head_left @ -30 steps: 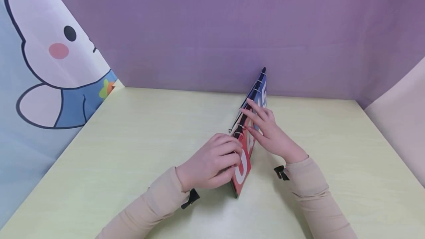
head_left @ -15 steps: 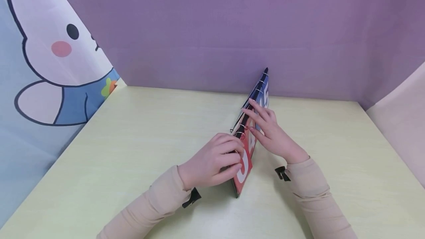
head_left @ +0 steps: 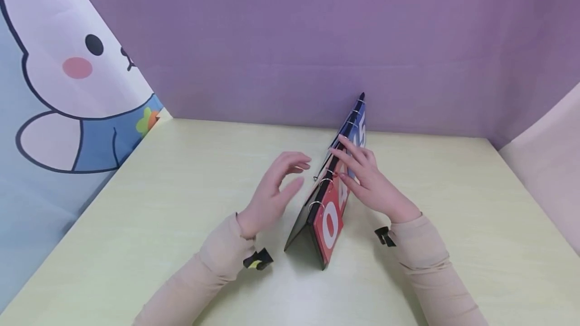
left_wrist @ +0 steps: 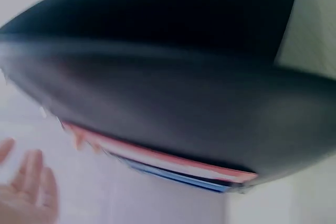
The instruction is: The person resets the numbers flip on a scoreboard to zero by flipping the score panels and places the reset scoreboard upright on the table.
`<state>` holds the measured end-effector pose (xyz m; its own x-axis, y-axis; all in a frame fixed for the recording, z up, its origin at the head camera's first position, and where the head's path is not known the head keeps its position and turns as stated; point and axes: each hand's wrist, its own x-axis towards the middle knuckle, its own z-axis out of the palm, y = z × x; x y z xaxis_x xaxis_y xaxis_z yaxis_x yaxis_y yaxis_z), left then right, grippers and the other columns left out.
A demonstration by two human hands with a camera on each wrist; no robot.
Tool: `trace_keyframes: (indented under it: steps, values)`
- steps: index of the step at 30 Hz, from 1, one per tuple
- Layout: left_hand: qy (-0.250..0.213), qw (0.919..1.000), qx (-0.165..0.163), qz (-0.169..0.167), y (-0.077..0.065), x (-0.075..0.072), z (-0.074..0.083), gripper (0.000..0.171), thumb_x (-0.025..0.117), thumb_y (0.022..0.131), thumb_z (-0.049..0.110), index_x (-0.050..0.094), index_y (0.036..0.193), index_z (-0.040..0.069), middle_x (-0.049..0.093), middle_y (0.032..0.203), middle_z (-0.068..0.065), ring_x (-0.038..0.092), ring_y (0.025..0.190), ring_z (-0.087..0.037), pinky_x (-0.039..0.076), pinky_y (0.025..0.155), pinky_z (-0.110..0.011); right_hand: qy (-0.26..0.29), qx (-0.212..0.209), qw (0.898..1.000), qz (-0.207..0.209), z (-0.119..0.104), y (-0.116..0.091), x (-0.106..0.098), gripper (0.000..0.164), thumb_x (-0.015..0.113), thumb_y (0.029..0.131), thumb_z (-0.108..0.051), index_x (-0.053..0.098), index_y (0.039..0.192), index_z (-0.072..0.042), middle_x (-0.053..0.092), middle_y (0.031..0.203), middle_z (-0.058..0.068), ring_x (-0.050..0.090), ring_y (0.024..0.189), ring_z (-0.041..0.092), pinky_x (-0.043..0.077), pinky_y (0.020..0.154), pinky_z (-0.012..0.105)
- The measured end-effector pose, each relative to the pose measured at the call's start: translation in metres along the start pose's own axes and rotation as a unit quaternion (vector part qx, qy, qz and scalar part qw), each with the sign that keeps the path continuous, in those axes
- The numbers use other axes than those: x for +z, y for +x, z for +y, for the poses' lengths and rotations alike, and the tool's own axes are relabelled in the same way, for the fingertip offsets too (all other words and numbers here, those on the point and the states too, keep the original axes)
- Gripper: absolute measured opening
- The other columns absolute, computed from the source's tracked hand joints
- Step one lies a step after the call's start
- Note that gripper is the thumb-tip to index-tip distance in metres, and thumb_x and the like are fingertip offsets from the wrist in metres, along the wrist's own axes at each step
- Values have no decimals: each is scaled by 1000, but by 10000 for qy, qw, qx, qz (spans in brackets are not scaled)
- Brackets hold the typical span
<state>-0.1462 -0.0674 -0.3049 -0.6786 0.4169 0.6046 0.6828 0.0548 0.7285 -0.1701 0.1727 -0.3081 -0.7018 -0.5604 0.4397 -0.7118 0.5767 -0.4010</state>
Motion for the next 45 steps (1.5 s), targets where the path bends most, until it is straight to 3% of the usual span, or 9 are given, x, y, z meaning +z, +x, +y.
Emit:
trace_keyframes:
  steps: [2, 5, 9, 20, 26, 30, 37, 41, 45]
  values:
    - [-570, 9928, -1048, -33, 5, -2, -13, 33, 44, 98, 9, 47, 127, -7, 51, 128, -21, 51, 118, -34, 43, 101, -41, -5, 58, 10000, -26, 0, 0, 1, 52, 51, 93, -1, 35, 143, -6, 16, 154, 20, 15, 134, 44, 16, 105, 62]
    - [-1255, 9574, -2566, -418, 10, -2, -36, 39, 40, 100, 13, 41, 134, -6, 43, 139, -22, 44, 128, -36, 38, 107, -42, 9, 72, 10000, -43, 1, -1, 1, 52, 51, 94, -1, 35, 143, -7, 16, 154, 20, 15, 134, 44, 16, 105, 62]
    - [-2092, 9075, -3523, -926, 10, 3, -65, 46, 34, 101, 15, 30, 141, -8, 33, 145, -28, 38, 133, -40, 34, 110, -42, 6, 25, 10000, -15, 2, 0, 2, 52, 52, 93, 0, 36, 143, -6, 16, 154, 20, 15, 134, 45, 16, 105, 62]
    - [-2889, 8725, -3851, -834, 0, 5, -88, 43, 36, 101, 14, 36, 137, -9, 58, 122, -18, 59, 110, -20, 44, 102, -39, -172, -107, 9991, 375, -14, 4, -4, 44, 54, 93, -7, 46, 137, -5, 24, 153, 19, 18, 133, 44, 15, 104, 63]
    - [-3696, 8169, -4394, -555, -1, 7, -93, 34, 44, 99, 15, 47, 128, -3, 66, 97, -1, 62, 88, -10, 50, 81, -22, -172, -1800, 9806, 751, -50, -4, 2, 37, 41, 102, -28, 59, 122, -4, 49, 137, 16, 37, 129, 32, 24, 108, 47]
    - [-4001, 7959, -4518, -485, 1, 8, -96, 39, 44, 99, 15, 43, 133, -5, 65, 98, -4, 61, 87, -10, 49, 76, -18, -82, -2857, 9552, 765, -69, -13, 10, 32, 43, 101, -24, 63, 116, -4, 59, 124, 12, 48, 120, 27, 31, 104, 39]
    - [-4947, 7368, -4608, 67, 2, 6, -98, 33, 40, 100, 14, 42, 129, -1, 60, 97, -5, 57, 83, -7, 47, 75, -14, -269, -3129, 9451, 900, -77, -16, 16, 30, 47, 100, -24, 66, 111, -4, 65, 114, 8, 55, 111, 27, 38, 98, 43]
    - [-5019, 7285, -4634, 513, 2, 6, -99, 22, 42, 100, 14, 46, 118, 2, 58, 96, -1, 55, 80, -5, 46, 74, -15, -233, -3032, 9485, 887, -78, -16, 18, 28, 48, 99, -24, 66, 110, -5, 65, 113, 6, 55, 110, 25, 38, 98, 43]
    - [-4769, 7458, -4554, 952, 3, 6, -100, 18, 44, 100, 13, 51, 113, 4, 59, 96, -1, 55, 82, -7, 47, 73, -18, -300, -2938, 9514, 876, -81, -16, 19, 26, 49, 98, -23, 66, 109, -7, 64, 113, 5, 54, 109, 25, 37, 99, 43]
